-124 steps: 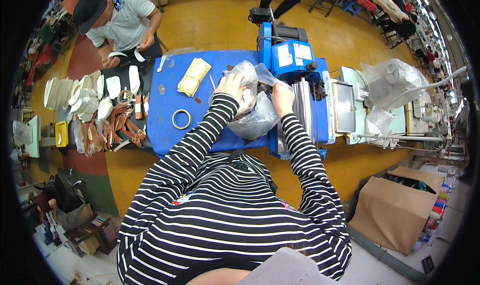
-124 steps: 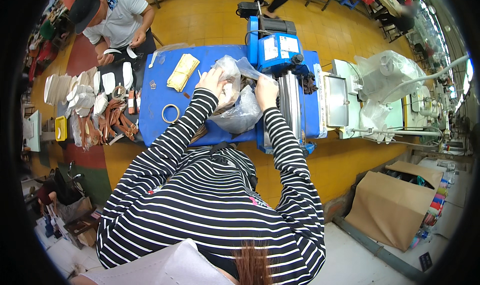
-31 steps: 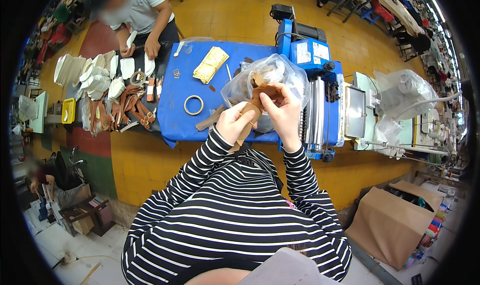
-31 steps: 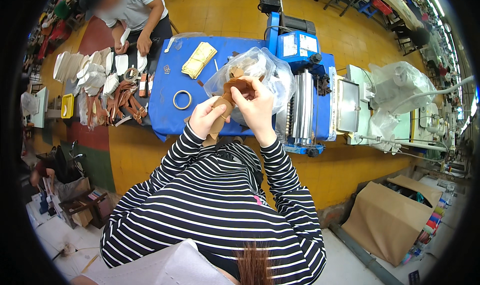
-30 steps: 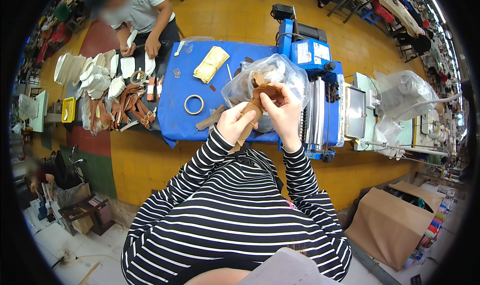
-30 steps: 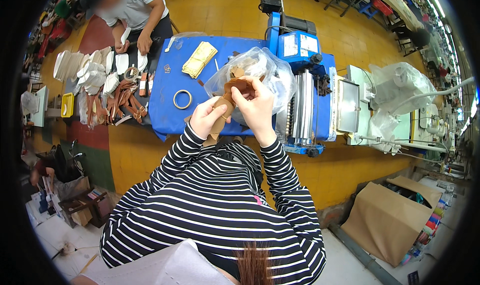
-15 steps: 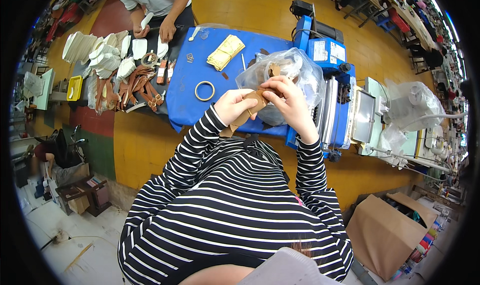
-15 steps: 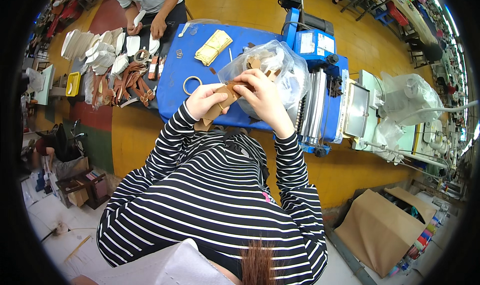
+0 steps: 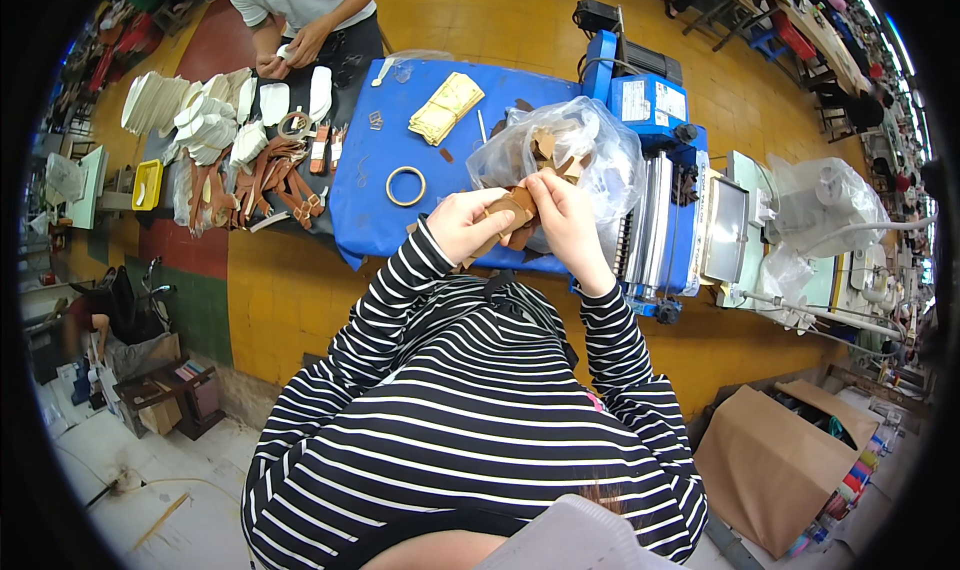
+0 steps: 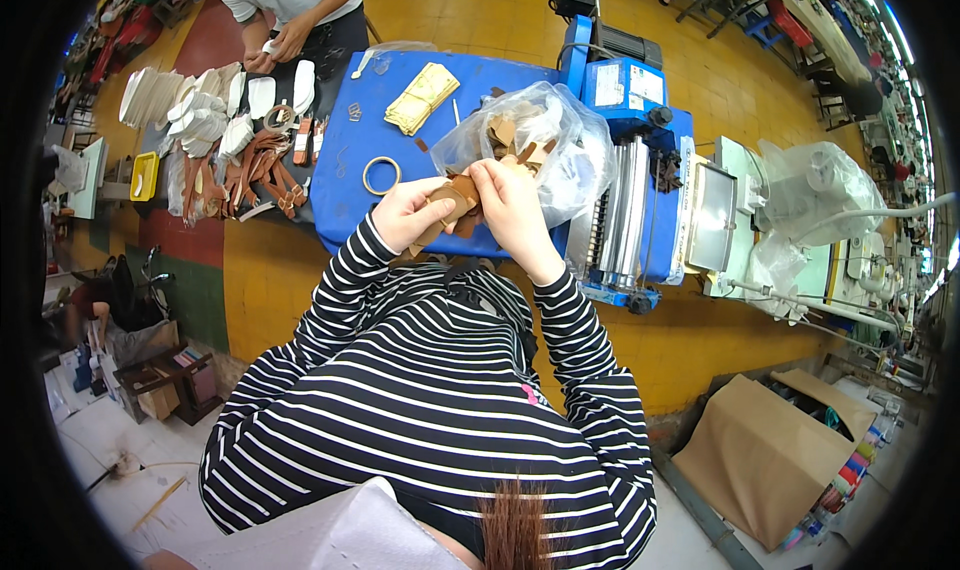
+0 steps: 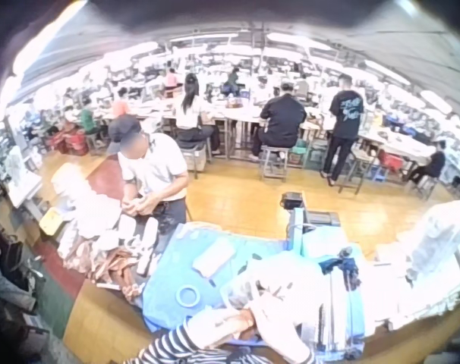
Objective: The person walks through a workshop and then sorts small leather or fabric pieces from a plastic bag into a blue basket. They handle the items one by one, separating them and placing them into the basket.
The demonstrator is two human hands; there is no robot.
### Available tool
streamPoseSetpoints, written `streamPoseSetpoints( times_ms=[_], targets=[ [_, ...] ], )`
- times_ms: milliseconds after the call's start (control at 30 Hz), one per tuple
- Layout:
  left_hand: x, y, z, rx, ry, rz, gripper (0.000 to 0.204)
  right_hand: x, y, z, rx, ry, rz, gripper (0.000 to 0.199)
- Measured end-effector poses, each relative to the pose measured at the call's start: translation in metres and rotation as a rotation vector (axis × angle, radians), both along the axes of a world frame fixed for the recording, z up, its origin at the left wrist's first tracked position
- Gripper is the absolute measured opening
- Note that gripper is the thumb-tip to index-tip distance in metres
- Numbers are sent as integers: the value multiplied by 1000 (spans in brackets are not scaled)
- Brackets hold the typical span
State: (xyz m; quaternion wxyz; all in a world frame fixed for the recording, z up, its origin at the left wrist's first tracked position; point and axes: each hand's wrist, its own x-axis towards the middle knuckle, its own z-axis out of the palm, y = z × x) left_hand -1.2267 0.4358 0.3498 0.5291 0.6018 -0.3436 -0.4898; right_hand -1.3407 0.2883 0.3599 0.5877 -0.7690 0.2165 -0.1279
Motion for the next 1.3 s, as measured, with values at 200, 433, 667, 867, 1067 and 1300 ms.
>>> streamPoseSetpoints(
  times_ms=[200,433,667,867,1067,1300],
  targets=[
    [1,6,16,-10,-262,-5,25,-5,-4,23,-103,-24,187,21],
    [-10,-3,10,-257,-717,72,24,-9,12,9,309,-298,-9,21],
    [-34,-16,3,-309,-573,165,28,-10,12,-5,48,-381,-293,26],
    [-43,0,20,-201,-257,99,26,-6,-32,11,77,-526,-782,26],
    [18,71,-51,-87,46,393,31,-36,-120,-36,136,-421,-675,29],
    [75,121,-122,209,-234,201,45,-43,-138,-134,-271,7,-449,41]
  ],
)
